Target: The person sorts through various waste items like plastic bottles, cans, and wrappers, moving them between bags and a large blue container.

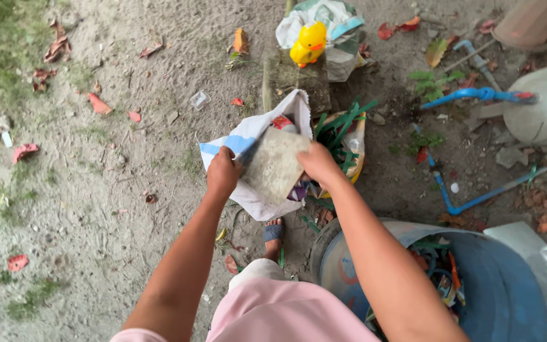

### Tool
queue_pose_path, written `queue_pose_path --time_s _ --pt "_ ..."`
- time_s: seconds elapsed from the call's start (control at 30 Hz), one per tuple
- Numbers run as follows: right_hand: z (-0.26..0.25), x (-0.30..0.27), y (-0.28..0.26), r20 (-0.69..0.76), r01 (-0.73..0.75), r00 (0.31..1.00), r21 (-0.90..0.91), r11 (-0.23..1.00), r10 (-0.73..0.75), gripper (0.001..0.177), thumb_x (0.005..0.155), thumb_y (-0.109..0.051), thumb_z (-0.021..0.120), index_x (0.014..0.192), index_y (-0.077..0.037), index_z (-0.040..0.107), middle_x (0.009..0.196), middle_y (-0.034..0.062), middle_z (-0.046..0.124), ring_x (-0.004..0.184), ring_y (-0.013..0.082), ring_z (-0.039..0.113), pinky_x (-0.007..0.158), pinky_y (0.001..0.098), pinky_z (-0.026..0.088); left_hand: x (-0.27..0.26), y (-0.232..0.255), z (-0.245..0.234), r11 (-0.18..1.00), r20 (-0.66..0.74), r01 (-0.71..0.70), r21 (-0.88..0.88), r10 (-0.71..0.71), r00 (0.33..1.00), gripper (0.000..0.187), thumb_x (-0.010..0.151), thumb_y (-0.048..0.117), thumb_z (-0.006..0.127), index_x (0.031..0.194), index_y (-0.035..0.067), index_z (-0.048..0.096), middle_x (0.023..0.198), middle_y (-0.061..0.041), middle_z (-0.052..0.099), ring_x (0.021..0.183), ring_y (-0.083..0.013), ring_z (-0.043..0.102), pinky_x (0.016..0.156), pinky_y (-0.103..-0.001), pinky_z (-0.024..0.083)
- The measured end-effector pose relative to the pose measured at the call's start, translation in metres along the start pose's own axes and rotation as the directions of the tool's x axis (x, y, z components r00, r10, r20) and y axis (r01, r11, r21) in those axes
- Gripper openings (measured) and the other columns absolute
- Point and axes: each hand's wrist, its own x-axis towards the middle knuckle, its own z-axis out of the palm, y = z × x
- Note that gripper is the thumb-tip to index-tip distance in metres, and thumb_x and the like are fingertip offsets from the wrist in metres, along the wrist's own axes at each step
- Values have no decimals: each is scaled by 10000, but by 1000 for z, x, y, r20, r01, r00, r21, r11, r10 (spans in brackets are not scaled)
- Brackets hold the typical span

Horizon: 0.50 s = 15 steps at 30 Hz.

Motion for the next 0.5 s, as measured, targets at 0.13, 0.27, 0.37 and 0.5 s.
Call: queue_pose_path --time_s 0.13,0.27,0.37,0.5 --pt "-2 29 -11 -188 240 927 -364 900 -324 366 868 -167 627 1181 21 659 1042 228 747 971 373 730 839 452 574 2 2 -6 1000 45 7 -26 -6 999 288 793 118 746 1013 38 577 887 -215 702 838 -425 675 749 -528 526" --pt "7 41 -23 -293 128 907 -495 859 -304 424 881 -200 622 1234 31 587 1068 304 696 1034 473 655 914 509 525 5 8 -11 999 83 11 -32 -8 997 263 809 119 736 1004 36 580 887 -215 708 843 -416 683 751 -515 529" --pt "3 48 -31 -282 111 904 -569 815 -320 424 877 -190 634 1236 30 584 1073 312 686 1035 482 648 909 529 520 5 9 -12 999 95 30 -23 -27 995 244 815 101 709 1015 33 586 883 -220 708 839 -415 687 752 -510 529" --pt "7 58 -26 -214 117 927 -614 781 -308 450 883 -182 630 1281 19 566 1058 313 687 1021 478 659 912 527 526 3 8 -12 999 68 12 -36 -10 998 199 846 87 670 1023 32 596 876 -219 711 830 -419 688 755 -512 528"
